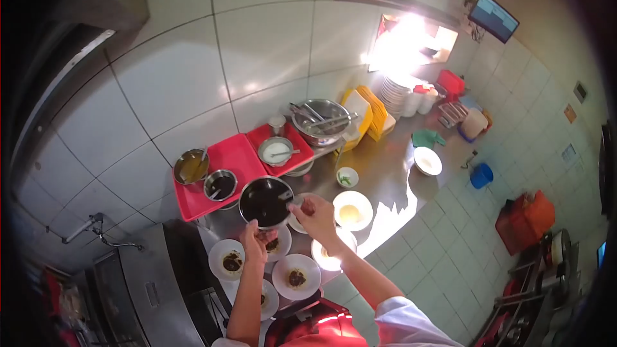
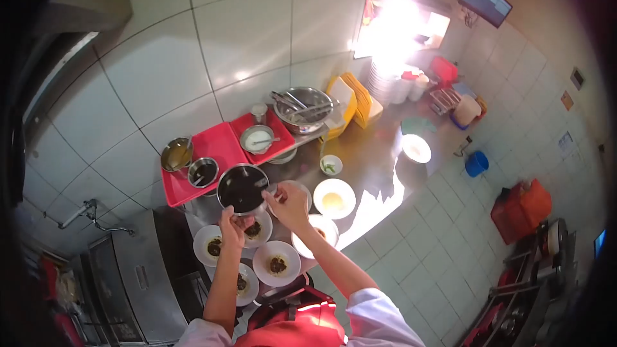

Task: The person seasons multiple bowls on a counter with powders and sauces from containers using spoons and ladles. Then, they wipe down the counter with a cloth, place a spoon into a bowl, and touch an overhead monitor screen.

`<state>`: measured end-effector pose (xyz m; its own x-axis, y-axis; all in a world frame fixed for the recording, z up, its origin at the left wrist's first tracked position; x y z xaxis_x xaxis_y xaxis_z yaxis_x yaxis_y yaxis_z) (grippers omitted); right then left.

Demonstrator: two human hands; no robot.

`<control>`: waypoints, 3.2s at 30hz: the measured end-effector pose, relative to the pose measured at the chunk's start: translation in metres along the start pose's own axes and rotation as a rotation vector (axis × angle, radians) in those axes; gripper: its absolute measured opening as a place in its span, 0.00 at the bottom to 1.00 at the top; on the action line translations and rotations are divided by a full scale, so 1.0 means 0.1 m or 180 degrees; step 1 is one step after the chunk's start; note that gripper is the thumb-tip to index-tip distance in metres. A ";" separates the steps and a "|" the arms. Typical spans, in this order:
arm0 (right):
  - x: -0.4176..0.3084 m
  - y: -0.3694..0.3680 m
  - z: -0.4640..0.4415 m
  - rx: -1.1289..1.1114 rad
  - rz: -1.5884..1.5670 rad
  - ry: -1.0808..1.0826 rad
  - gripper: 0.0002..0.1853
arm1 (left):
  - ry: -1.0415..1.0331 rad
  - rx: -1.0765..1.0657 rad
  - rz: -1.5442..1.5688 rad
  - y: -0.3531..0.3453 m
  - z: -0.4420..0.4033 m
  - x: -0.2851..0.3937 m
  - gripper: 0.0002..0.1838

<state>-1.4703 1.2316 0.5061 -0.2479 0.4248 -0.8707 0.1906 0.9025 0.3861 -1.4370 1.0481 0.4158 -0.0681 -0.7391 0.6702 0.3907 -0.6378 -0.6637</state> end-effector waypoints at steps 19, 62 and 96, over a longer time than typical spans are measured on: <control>2.03 1.75 -0.34 0.0660 -0.0156 -0.0655 0.13 | -0.0465 0.0459 -0.0186 -0.85 -1.09 0.28 0.20; 3.84 2.23 -0.27 0.1314 -0.0929 -0.1542 0.29 | -0.1607 0.1865 0.0508 -0.80 -2.09 0.37 0.30; 3.87 2.26 -0.27 0.1274 0.0342 -0.1637 0.28 | -0.1491 0.2349 0.0550 -1.01 -2.17 0.27 0.31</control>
<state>-1.5491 1.6017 0.2642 0.2586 0.3338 -0.9065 0.5519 0.7191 0.4222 -1.6774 1.0454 0.4292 0.3656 -0.5446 0.7549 0.8635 -0.1042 -0.4934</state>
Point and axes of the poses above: each hand's wrist, its own z-axis away from the middle knuckle, its own y-axis out of the back of the hand, x = y × z, the point moved 2 cm from there along -z, towards the middle knuckle, and after that the axes turned 2 degrees about y, right-handed, at the moved point
